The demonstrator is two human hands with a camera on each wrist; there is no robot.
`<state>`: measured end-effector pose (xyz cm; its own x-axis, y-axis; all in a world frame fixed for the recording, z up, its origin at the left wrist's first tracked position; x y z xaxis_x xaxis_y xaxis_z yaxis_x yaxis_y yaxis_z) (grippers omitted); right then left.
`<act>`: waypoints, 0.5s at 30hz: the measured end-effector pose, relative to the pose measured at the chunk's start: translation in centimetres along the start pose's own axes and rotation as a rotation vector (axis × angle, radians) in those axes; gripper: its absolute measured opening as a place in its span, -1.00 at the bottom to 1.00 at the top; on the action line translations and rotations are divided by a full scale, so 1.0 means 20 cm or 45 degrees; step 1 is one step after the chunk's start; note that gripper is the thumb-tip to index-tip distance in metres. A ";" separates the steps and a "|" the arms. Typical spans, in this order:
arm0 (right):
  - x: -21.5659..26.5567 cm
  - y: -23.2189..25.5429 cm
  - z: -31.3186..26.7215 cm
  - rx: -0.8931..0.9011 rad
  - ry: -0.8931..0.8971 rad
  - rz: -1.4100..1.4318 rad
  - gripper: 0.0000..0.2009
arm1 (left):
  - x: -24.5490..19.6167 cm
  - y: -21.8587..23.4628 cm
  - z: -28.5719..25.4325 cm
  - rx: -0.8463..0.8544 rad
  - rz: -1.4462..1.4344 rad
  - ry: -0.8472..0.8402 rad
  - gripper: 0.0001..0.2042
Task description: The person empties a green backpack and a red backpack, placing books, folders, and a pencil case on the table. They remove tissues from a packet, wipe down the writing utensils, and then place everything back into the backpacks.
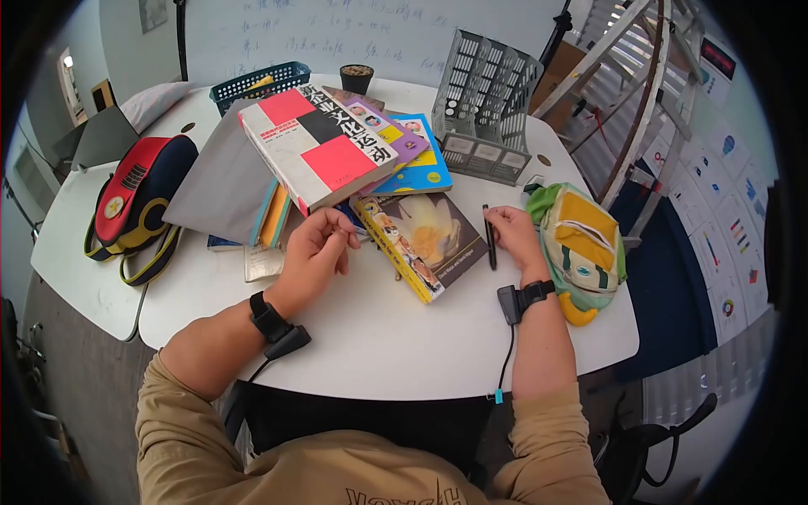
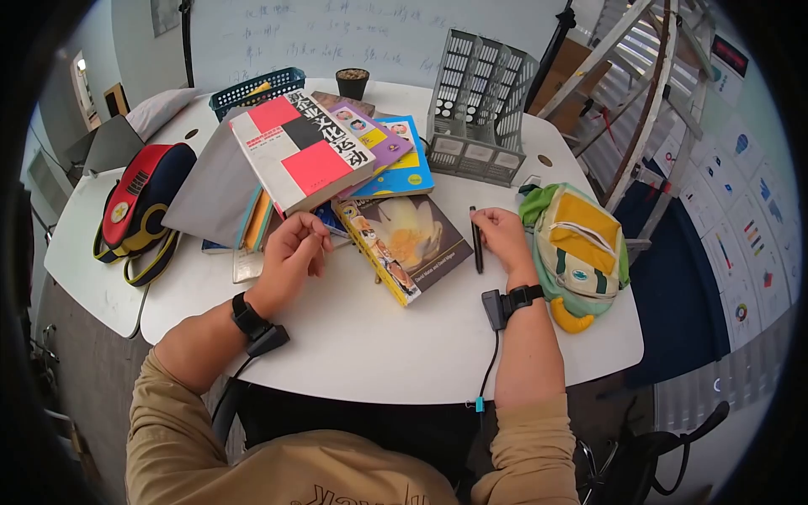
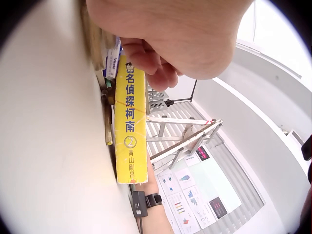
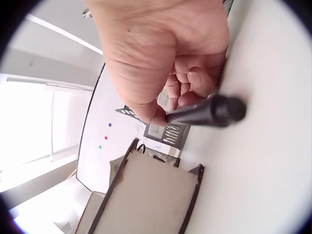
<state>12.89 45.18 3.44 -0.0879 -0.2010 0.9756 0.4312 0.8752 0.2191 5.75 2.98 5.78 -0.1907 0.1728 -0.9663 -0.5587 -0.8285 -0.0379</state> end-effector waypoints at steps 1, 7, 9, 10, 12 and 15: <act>-0.01 0.03 0.00 0.009 -0.081 0.151 -0.74 | 0.00 0.00 0.00 -0.004 0.001 -0.004 -0.91; -0.05 0.15 0.03 -0.127 0.018 0.677 -0.77 | 0.03 0.01 0.02 0.007 0.013 -0.034 -0.91; -0.10 0.19 0.05 -0.164 0.062 0.742 -0.78 | 0.04 0.01 0.02 -0.003 -0.001 -0.029 -0.91; -0.10 0.20 0.04 -0.182 0.039 0.755 -0.77 | 0.04 0.01 0.02 0.004 -0.006 -0.033 -0.91; -0.14 0.21 0.06 -0.230 -0.007 0.710 -0.69 | 0.03 0.01 0.02 0.003 -0.002 -0.034 -0.91; -0.17 0.21 0.07 -0.257 0.018 0.490 -0.33 | 0.03 0.01 0.02 0.007 0.004 -0.042 -0.91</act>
<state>13.72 50.11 1.14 0.1253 0.1158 0.9853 0.5970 0.7844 -0.1681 5.28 3.18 5.27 -0.2187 0.1876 -0.9576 -0.5623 -0.8263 -0.0335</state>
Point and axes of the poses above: each hand's wrist, its own z-axis towards the middle knuckle, its own y-axis out of the back of the hand, x = y × z, the point moved 5 cm from there along z, towards the middle knuckle, and after that the axes turned 3 degrees about z, right-handed, at the moved point
